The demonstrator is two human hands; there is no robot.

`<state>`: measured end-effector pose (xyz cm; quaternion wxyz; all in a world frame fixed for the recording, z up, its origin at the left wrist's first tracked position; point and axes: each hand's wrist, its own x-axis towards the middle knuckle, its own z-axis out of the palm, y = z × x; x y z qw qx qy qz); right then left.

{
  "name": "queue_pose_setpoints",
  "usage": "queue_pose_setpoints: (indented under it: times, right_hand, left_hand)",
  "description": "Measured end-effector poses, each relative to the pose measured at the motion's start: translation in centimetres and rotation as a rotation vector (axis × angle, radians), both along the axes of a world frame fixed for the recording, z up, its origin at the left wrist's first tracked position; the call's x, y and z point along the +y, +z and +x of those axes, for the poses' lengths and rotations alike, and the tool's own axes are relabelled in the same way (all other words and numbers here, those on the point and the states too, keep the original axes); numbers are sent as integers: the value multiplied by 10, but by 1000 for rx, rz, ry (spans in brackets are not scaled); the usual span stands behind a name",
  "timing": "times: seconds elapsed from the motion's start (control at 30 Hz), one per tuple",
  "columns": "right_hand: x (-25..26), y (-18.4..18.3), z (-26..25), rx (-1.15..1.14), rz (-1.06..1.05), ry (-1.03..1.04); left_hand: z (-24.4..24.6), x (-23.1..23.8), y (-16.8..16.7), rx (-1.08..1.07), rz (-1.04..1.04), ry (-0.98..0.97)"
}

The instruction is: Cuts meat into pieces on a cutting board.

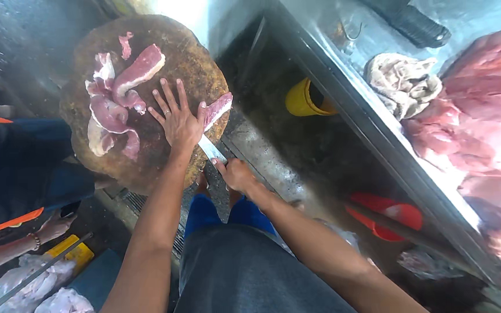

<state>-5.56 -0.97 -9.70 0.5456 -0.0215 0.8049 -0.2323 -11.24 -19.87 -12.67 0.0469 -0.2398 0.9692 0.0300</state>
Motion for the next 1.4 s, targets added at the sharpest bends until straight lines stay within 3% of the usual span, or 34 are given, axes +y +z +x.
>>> queue_pose_setpoints:
  times: [0.13,0.3,0.5,0.7,0.87,1.07,1.2,1.4]
  right_hand:
    - [-15,-4,-4,51,-6,-19]
    - [-8,0,-9,57,-20,0]
    - [-1,-10,3,70,-28,-17]
    - [32,-9,34,70,56,64]
    - [-10,-2,5,34,14,36]
    - [10,-8,23,58,27,115]
    - [-17,2,8,46,14,108]
    - [-16,3,8,72,0,107]
  left_hand:
    - [0,0,-4,31,23,-2]
    - [15,-18,17,265,205,109]
    - [27,-10,-3,8,10,7]
    - [25,-12,-1,11,-3,-4]
    - [26,-13,-4,39,5,1]
    - [27,-12,-2,56,-21,-30]
    - [25,-13,-1,51,-15,-22]
    - [45,-30,15,383,208,114]
